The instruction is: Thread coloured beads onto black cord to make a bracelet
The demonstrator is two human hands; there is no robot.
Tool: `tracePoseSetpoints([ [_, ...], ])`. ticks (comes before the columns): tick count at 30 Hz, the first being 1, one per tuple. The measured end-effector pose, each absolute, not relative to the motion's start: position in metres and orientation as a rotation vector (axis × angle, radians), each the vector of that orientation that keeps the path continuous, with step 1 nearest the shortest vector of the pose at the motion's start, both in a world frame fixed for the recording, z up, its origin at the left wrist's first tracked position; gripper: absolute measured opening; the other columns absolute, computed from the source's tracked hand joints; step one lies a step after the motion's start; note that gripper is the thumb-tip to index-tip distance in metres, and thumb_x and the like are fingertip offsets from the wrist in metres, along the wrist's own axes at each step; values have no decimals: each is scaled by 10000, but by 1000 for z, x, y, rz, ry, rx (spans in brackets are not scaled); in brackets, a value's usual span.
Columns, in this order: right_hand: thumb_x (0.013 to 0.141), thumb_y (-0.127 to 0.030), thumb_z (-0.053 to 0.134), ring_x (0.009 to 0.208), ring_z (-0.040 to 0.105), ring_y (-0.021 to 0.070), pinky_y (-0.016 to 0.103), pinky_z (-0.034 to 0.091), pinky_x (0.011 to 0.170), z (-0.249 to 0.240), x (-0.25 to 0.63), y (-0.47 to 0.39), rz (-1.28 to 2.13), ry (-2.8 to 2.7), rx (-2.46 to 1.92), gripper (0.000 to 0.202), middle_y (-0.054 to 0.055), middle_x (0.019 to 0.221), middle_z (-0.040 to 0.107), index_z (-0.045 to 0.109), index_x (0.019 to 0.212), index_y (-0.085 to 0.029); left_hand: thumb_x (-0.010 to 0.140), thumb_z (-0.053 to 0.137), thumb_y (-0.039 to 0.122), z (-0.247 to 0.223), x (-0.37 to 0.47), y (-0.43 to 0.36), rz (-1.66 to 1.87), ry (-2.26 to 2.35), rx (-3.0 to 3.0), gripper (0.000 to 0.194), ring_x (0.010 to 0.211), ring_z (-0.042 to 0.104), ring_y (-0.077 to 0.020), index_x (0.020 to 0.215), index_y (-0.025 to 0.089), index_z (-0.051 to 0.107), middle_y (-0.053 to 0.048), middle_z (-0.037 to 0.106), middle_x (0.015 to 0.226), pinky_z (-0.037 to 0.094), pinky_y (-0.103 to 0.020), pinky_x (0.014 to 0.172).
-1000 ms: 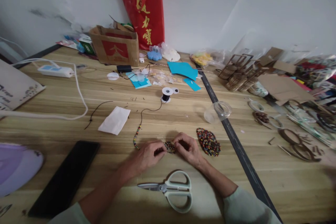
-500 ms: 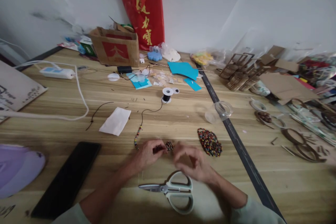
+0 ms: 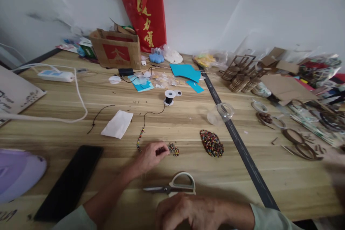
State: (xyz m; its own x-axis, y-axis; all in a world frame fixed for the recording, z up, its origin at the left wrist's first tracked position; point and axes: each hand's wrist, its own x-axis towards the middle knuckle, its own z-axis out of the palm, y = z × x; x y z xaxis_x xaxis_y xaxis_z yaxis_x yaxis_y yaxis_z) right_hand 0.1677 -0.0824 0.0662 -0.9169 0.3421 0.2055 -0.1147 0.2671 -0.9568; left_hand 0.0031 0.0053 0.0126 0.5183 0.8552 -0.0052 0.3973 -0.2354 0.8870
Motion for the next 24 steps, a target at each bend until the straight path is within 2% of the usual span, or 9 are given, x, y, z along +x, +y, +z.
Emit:
tracePoseSetpoints([
  [4,923,-333,523,790,629,103,182,508,789,68,171,-79,1859,-2122,-312,229,56,869,665,644,886,-143,784,569,219,15,3,4,626,1029,1831,122,621,547,-137,707,166,649,-5,645,661,409,-229,609],
  [9,861,-326,622,715,611,85,147,507,709,64,174,-74,2145,-2033,-362,197,23,803,630,642,896,-133,779,569,211,15,3,5,617,1027,1852,119,609,535,-132,704,166,650,-3,635,650,402,-227,603],
  [13,836,-172,628,661,563,58,107,474,651,55,170,-76,2236,-2048,-284,64,-11,782,577,592,882,-145,776,557,196,10,2,6,616,1006,1871,119,608,536,-130,710,159,649,-11,639,667,397,-223,593],
  [18,675,43,663,701,559,67,102,452,654,42,160,-82,2112,-2255,-70,334,-38,805,539,497,872,-171,766,559,185,10,2,6,618,1006,1874,107,586,516,-122,705,164,645,4,620,637,382,-216,575],
  [20,659,49,668,703,557,72,104,451,652,39,157,-84,2071,-2299,-65,367,-36,814,528,474,872,-178,768,562,182,12,2,6,615,1004,1874,106,586,516,-121,703,163,644,3,619,638,384,-216,576],
  [24,708,5,660,737,563,79,105,452,682,37,152,-89,1996,-2340,-75,325,-26,841,530,458,875,-188,772,567,189,13,2,5,632,1000,1869,107,582,513,-120,699,164,641,4,615,636,389,-214,570],
])
